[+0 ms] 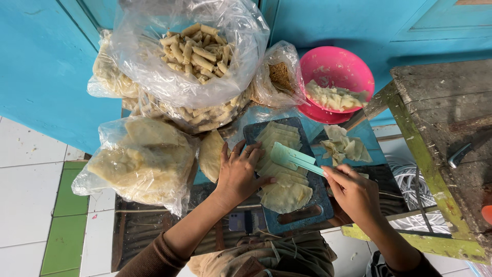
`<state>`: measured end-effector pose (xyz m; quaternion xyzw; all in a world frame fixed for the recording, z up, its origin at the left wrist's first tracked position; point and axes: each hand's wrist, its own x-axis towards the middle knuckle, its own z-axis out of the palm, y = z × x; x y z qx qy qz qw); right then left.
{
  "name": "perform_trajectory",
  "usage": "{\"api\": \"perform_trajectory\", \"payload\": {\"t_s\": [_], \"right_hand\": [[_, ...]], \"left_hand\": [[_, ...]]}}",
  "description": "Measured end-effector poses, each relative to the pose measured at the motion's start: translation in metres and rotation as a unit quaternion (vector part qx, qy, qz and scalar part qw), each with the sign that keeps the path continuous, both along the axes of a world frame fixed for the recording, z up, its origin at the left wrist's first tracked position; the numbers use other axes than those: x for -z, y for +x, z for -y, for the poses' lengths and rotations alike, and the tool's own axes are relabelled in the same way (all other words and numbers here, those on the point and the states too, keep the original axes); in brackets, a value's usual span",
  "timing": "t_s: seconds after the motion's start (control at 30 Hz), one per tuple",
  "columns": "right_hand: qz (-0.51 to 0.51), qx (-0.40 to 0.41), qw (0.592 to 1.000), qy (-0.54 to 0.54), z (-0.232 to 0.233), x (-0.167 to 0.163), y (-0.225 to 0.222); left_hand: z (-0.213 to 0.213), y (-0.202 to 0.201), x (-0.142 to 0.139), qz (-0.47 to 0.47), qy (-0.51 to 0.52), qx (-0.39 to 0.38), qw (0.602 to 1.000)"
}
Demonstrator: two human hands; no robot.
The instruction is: The person cuts thin dough sheets into smaller pieces on a cutting board using a plastic scraper, then rolls and folds the pieces by hand and dips them into a bag of brown breading powder. Finished rolled pieces accumulate in a large plastic bag beside the work area.
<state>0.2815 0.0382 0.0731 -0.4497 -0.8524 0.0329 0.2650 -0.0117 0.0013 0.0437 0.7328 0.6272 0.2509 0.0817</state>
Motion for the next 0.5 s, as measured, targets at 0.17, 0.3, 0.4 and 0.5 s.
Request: {"api": "perform_trajectory", "payload": {"t_s": [0.17,0.3,0.4,0.5], "right_hand": [[0.020,0.025,0.999,-0.011,-0.019,-0.001,0.004],[0.044,0.053,0.997,-0.028,-0.021,-0.006,0.005],[-0.011,0.034,0.999,0.006,-0.016,-0.014,0.007],[-0.032,0.053,0.997,0.044,-0.007,-0.020,0.011]], "left_hand": [[-0.001,0.000,-0.001,-0.001,-0.005,0.001,1.000],[-0.001,0.000,0.002,-0.002,-0.004,-0.001,1.000],[-0.002,0.000,0.008,-0.008,-0.028,-0.001,1.000],[-0.003,0.001,0.016,-0.011,-0.030,-0.002,0.999]]}}
